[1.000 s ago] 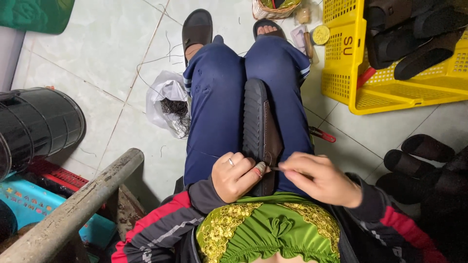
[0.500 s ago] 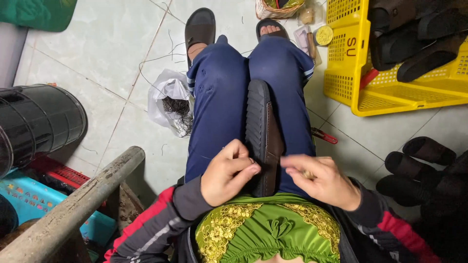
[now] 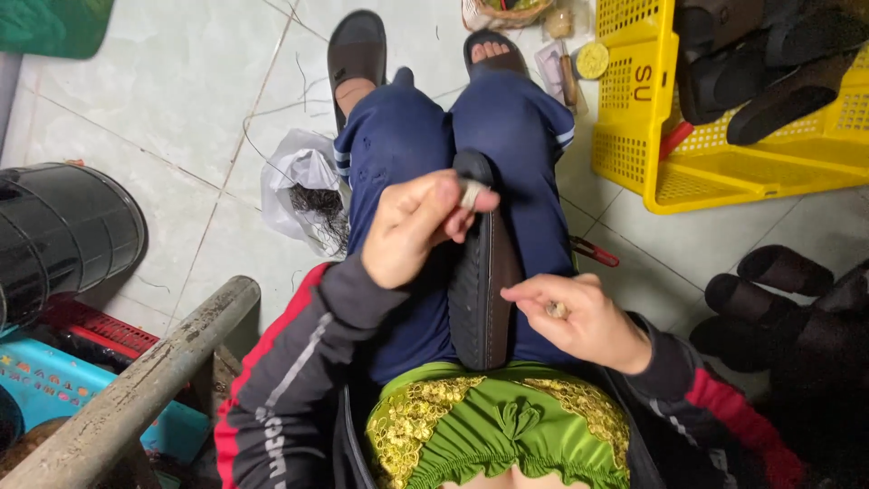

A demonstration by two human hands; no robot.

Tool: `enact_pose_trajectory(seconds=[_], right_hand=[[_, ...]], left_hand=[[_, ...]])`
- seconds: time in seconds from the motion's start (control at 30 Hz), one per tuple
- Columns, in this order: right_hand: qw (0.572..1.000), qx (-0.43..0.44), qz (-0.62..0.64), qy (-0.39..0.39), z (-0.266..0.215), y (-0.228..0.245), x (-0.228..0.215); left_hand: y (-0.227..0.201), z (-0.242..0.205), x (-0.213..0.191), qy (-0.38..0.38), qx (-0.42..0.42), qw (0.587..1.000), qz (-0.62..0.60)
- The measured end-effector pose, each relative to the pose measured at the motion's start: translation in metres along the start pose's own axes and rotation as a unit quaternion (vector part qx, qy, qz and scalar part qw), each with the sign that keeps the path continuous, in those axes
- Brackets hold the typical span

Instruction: Hand-stitching a shoe sole to the upper part using a needle and thread.

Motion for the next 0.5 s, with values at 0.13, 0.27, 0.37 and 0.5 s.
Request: enact_pose_trajectory(seconds=[0.13,0.27,0.37,0.5], right_hand=[[0.981,-0.052,-0.167,0.079,-0.007,0.012,0.000],[0.923,-0.155,-0.352,0.008,-0.017,0.014,0.000],[0.902,-0.192,-0.387,-0.023,-0.018,0.022,0.002],[0.878,-0.199,-0.433,-0.038,-0.017,0.026,0.001]], left_hand=[[-0.048,-0.010,-0.013,0.109,0.006,0.956,0.272],[-0.075,-0.037,-0.010,-0.002,0.180,0.732,0.657],[-0.062,-0.056,0.022,0.048,0.230,0.788,0.569],[-0.024,-0.075,0.038,0.140,0.210,0.859,0.446]])
Point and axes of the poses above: each hand's wrist, its own z-axis towards the middle knuckle, its own x-axis out of the palm, y = z × x, the point moved 8 cm from there along z, towards the middle knuckle, and after that the axes turned 11 degrees about -z, right-handed, at the moved point
